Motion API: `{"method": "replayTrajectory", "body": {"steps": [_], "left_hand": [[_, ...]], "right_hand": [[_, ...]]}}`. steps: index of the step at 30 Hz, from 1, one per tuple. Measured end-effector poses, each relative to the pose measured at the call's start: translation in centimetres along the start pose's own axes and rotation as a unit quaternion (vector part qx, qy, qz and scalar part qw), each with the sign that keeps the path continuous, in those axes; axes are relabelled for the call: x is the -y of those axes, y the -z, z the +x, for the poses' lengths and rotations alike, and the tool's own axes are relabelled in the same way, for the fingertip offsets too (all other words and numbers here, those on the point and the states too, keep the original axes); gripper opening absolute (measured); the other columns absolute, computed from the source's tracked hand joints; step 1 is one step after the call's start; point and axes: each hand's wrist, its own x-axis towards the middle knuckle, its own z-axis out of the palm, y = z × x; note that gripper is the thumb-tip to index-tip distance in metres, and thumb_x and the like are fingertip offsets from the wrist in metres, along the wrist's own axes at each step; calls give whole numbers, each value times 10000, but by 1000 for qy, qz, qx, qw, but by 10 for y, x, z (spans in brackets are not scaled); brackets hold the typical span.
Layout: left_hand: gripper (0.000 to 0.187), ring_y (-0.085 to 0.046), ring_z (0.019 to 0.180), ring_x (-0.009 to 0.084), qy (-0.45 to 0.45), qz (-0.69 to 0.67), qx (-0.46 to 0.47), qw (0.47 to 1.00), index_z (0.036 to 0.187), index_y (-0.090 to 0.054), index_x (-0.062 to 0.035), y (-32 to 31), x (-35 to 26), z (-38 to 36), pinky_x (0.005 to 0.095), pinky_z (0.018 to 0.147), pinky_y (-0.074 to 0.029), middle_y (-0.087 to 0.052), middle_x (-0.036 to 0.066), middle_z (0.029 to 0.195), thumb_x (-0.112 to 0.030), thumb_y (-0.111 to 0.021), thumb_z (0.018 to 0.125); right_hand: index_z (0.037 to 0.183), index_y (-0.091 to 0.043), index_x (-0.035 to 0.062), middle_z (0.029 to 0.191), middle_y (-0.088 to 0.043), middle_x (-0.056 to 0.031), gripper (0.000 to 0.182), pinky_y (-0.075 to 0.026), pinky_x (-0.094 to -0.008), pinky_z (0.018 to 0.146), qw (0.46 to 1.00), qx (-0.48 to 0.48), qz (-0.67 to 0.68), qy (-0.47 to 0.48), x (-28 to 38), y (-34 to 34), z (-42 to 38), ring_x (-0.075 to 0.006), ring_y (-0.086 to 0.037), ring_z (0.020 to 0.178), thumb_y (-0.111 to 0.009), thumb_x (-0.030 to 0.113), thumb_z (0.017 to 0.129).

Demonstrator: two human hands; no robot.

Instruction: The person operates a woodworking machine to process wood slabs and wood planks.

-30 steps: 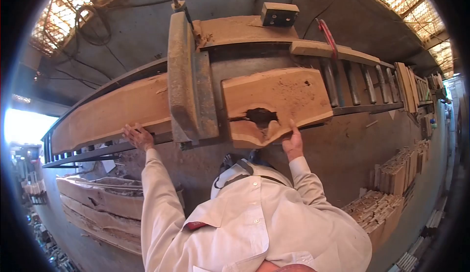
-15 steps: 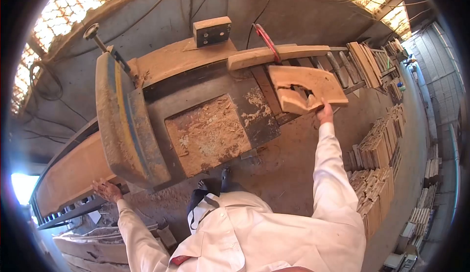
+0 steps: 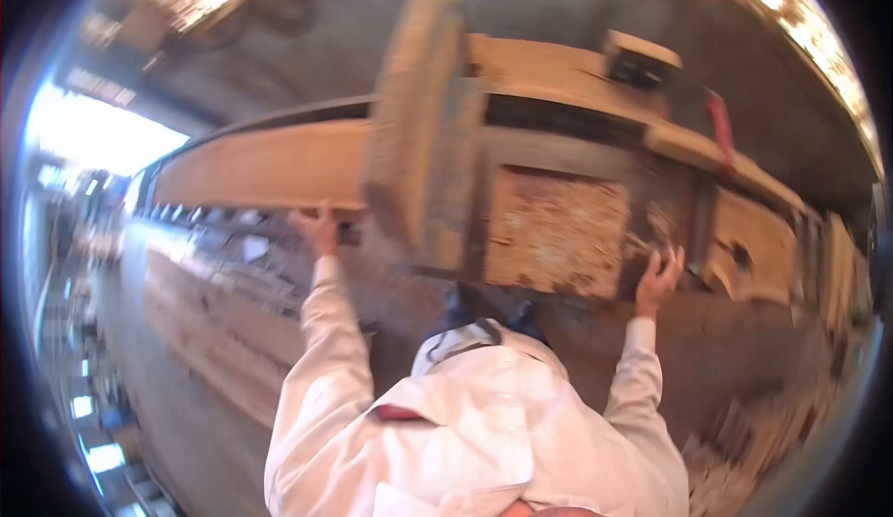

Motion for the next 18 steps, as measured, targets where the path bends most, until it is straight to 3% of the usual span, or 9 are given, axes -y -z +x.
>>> {"method": "replayTrajectory", "body": {"steps": [1,3,6,9,11,13,14,15,18], "left_hand": [[632,-552,1026,342,124,-68,7,990,1157,-457,110,18,-31,4,451,921,-455,-553,235,1120,-348,-751,836],[574,-596,908,298,272,-60,32,960,1139,-469,106,18,1,16,414,785,-505,-586,225,1095,-294,-742,831],[539,-642,874,305,441,-289,115,842,1148,-499,115,27,10,42,444,756,-554,-593,255,1116,-266,-726,840],[541,-660,974,372,480,-376,111,785,1149,-546,127,16,3,44,533,820,-574,-602,251,1121,-296,-724,864],[601,-655,997,384,363,-381,176,832,1190,-534,136,-15,70,36,515,816,-577,-609,253,1131,-323,-740,860],[617,-658,1000,374,426,-412,165,788,1183,-543,137,-1,22,33,476,800,-590,-599,250,1170,-347,-755,865],[607,-679,926,352,445,-387,173,789,1164,-544,133,-5,19,34,447,739,-605,-621,237,1116,-354,-757,872],[574,-692,852,326,372,-342,230,832,1144,-550,115,-5,14,28,412,667,-609,-642,210,1041,-352,-753,880],[522,-696,780,308,445,-355,189,800,1075,-589,101,-16,-18,2,377,625,-601,-656,175,895,-355,-753,882]], "right_hand": [[1307,-565,-4,1486,-423,-223,472,-329,-418,1135,999,6,-27,35,-6,-19,-5,-348,-405,1374,-590,336,981],[1300,-556,-28,1479,-430,-225,498,-309,-435,1144,998,9,-32,55,-5,-42,-8,-366,-394,1374,-575,360,988],[1301,-535,-53,1466,-438,-235,534,-303,-458,1136,999,13,-39,15,11,-44,-5,-393,-394,1362,-561,381,992],[1326,-512,-51,1469,-433,-239,572,-308,-462,1127,997,15,-66,28,7,-41,-3,-395,-390,1363,-534,417,998],[1352,-488,-47,1472,-430,-238,608,-292,-463,1137,996,17,-82,39,3,-41,-1,-388,-373,1381,-506,449,1002],[1397,-438,-42,1491,-407,-232,673,-245,-461,1169,995,25,-93,28,6,-37,3,-369,-331,1417,-452,505,1005],[1426,-405,-38,1509,-385,-226,717,-215,-458,1190,995,35,-93,11,11,-35,3,-354,-301,1440,-414,544,1007],[1443,-379,-34,1520,-367,-221,749,-198,-456,1199,995,40,-89,-3,11,-34,2,-347,-285,1449,-385,572,1004],[1488,-310,-20,1551,-319,-204,836,-153,-446,1223,995,63,-69,-30,18,-29,4,-324,-236,1474,-298,650,988]]}}
